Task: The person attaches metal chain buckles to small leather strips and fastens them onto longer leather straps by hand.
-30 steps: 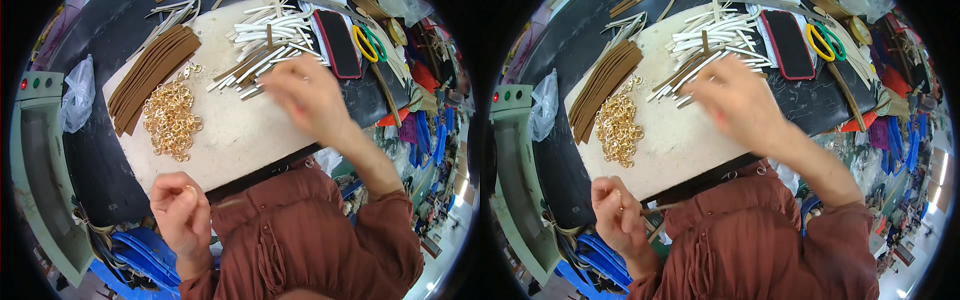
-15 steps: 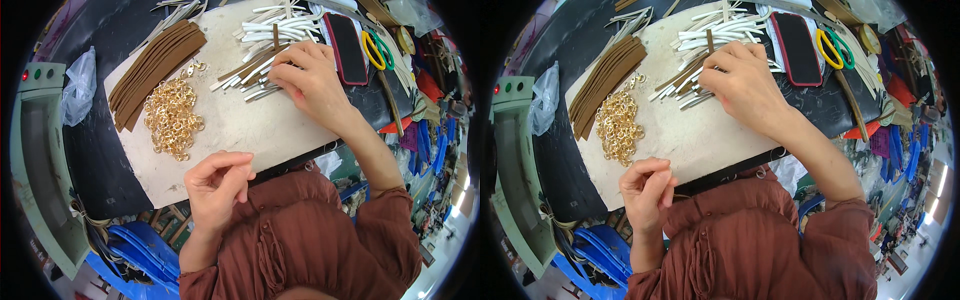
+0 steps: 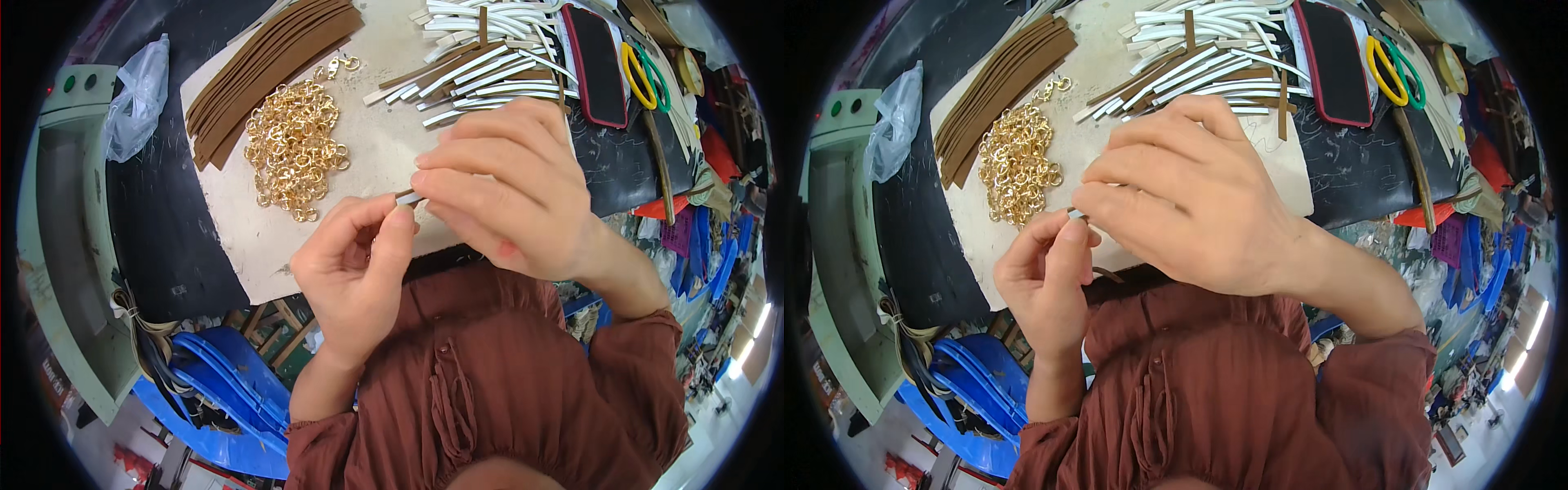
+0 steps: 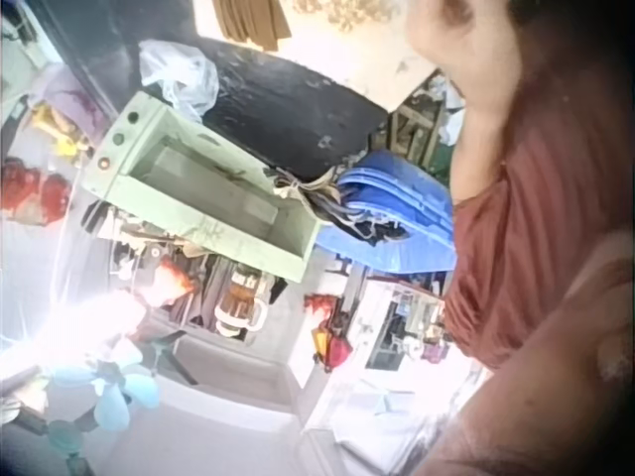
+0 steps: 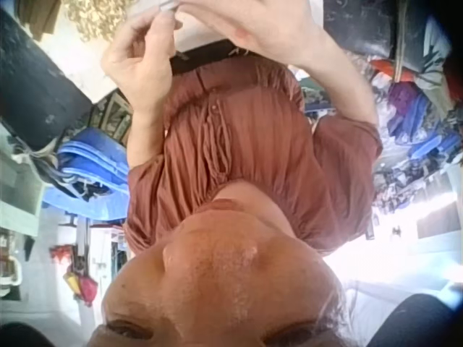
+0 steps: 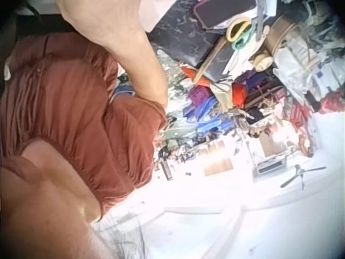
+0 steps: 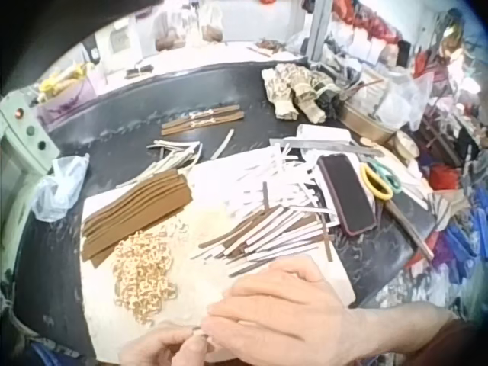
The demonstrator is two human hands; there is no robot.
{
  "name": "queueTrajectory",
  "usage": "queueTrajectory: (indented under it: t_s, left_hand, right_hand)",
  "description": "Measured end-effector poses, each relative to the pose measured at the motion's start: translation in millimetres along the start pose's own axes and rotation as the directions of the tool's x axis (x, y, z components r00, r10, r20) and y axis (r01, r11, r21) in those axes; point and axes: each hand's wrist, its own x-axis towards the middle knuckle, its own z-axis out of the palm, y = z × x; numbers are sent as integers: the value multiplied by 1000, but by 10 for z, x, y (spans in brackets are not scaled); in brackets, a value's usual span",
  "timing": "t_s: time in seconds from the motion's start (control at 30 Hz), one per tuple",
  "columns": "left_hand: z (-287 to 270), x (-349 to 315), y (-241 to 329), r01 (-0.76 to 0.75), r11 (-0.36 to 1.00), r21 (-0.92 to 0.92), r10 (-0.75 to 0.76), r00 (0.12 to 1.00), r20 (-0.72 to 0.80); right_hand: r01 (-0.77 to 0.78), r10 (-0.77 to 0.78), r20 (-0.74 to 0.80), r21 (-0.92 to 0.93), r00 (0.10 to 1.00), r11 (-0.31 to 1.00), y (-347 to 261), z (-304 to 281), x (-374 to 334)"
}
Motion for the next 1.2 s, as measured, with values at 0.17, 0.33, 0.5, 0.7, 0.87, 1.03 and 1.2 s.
queueTrajectory:
  t_s: [0.17,0.33,0.5,0.7,0.87,1.03,1.2]
  left_hand:
    - [13,-76,92,-398,699,594,394,908,145]
    - [13,-189,206,-529,479,701,515,816,264]
    - [-33,-277,221,-496,514,700,492,839,233]
    - [-368,-304,216,80,997,-21,-81,996,-40]
    - [-556,-226,115,162,981,-105,-167,985,-42]
    - [-330,-215,86,262,951,-166,-240,961,140]
    - [-390,-223,51,16,999,33,-23,975,220]
  right_hand:
    - [39,-33,212,-23,977,999,-128,-239,133]
    - [113,-75,378,-78,923,991,-303,-325,192]
    - [-108,66,215,191,975,976,-298,-195,44]
    - [-791,762,296,435,576,429,-280,-517,-354]
    - [-503,579,387,-288,717,815,-254,-994,-690]
    - [-7,25,173,-104,985,995,-505,-408,-213]
    - [-43,43,-22,4,999,999,-344,-116,-218]
